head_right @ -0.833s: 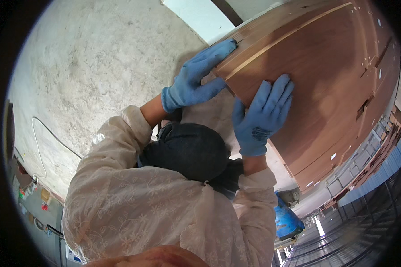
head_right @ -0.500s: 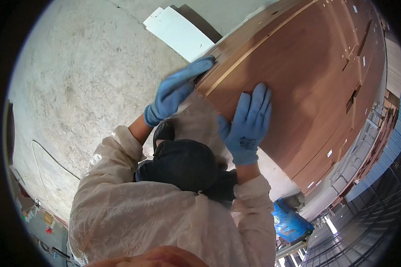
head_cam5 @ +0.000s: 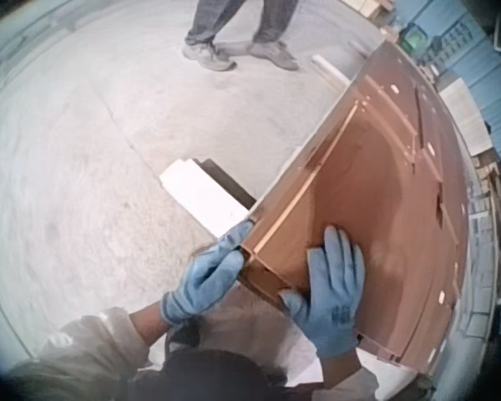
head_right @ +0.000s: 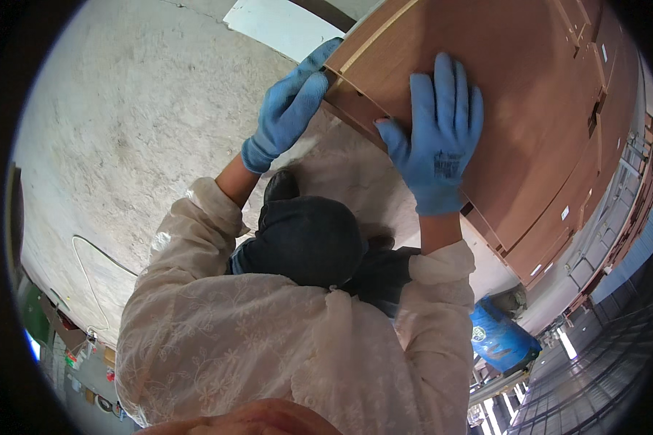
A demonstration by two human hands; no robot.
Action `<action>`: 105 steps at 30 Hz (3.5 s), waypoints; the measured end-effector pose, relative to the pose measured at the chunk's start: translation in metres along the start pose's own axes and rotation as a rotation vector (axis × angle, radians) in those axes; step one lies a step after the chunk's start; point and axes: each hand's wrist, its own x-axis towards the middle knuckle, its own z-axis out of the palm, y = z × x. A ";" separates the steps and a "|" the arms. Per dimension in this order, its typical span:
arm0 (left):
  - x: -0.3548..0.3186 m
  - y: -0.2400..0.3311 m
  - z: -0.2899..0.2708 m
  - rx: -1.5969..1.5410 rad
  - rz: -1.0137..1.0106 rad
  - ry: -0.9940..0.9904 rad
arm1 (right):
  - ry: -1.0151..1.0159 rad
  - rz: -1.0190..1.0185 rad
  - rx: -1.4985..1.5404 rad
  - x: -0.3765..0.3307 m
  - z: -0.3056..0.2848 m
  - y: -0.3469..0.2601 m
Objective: The person kneels and picks up brown wooden panels, then stands to place them on a table and later stacks them on the floor. The person handles the panels one at a time, aligning edges and adjusting positions.
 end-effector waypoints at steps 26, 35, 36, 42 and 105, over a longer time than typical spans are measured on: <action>-0.005 0.006 0.012 0.355 0.125 0.139 | 0.270 0.023 -0.068 -0.065 0.022 -0.028; 0.027 0.024 0.010 0.116 -0.079 0.173 | 0.259 0.074 0.218 -0.073 -0.007 0.012; 0.033 0.025 0.010 0.133 -0.077 0.148 | 0.217 0.119 0.174 -0.076 -0.014 0.030; 0.041 0.033 0.027 0.151 -0.240 0.131 | -0.008 0.446 -0.061 -0.104 -0.033 0.090; 0.020 0.033 0.008 0.319 -0.102 0.042 | 0.007 0.457 0.019 -0.275 -0.081 0.151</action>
